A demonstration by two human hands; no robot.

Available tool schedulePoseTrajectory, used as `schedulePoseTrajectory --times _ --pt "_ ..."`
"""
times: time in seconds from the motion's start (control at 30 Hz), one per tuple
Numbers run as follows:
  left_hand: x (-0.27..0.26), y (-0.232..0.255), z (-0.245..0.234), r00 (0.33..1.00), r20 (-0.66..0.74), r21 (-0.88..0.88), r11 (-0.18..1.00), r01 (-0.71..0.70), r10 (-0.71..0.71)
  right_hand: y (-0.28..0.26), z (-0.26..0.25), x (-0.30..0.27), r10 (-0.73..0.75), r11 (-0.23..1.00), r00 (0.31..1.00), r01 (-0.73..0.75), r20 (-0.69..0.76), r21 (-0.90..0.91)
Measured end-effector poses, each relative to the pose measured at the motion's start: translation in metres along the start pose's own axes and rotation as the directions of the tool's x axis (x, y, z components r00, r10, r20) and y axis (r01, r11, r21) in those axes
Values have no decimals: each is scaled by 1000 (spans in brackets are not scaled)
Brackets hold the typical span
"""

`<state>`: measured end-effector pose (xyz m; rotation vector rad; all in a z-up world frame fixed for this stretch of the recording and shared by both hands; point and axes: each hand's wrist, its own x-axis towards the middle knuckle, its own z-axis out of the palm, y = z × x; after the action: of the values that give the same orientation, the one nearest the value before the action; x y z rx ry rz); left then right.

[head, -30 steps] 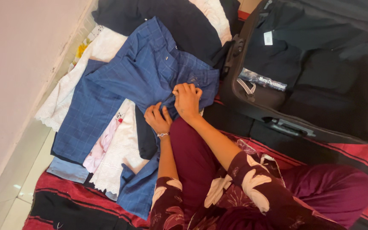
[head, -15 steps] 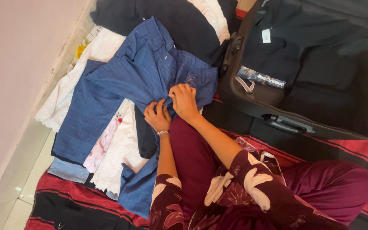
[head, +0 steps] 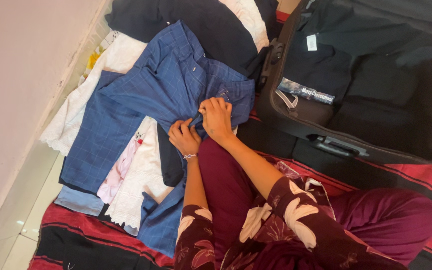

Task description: The person folds blue pants by hand, smoothing them flat on a pile of clothing before folding them into a rectangle and placing them inside a black suitcase.

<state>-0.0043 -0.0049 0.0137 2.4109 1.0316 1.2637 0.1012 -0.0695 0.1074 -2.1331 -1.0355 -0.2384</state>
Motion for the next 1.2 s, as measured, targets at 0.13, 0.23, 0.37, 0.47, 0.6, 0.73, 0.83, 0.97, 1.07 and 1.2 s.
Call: schedulePoseTrajectory --times 0.13,0.23,0.37,0.47,0.6,0.73,0.83,0.97,1.07,1.2 --pt "0 2 1 1000 -3 -6 1000 17 -17 1 0 1 14 1000 1000 -13 -27 10" --pt "1 1 0 1000 2 -4 1000 22 -22 0 -1 1 25 1000 999 -25 -34 15" --pt "0 2 0 999 8 -19 999 33 -33 0 -1 1 17 1000 999 -17 -38 5" --pt "0 1 1 1000 -9 -34 999 20 -20 1 1 1 48 999 997 -48 -66 2" --pt "0 -1 1 1000 -14 -35 999 16 -17 3 0 -1 60 998 995 -59 -85 10" --pt "0 0 1 1000 -15 -55 998 26 -27 2 -1 0 66 998 992 -65 -110 12" --pt "0 0 1 1000 -16 -62 998 25 -26 2 -4 0 107 994 988 -106 -116 12" --pt "0 0 0 999 -19 -58 998 26 -27 1 -6 -1 131 991 986 -131 -107 12" --pt "-1 0 2 999 -27 -61 998 25 -27 2 -5 -1 144 990 985 -143 -96 21" --pt "-2 -2 2 999 -25 -64 997 30 -32 5 -5 -2 186 983 971 -184 -151 27"
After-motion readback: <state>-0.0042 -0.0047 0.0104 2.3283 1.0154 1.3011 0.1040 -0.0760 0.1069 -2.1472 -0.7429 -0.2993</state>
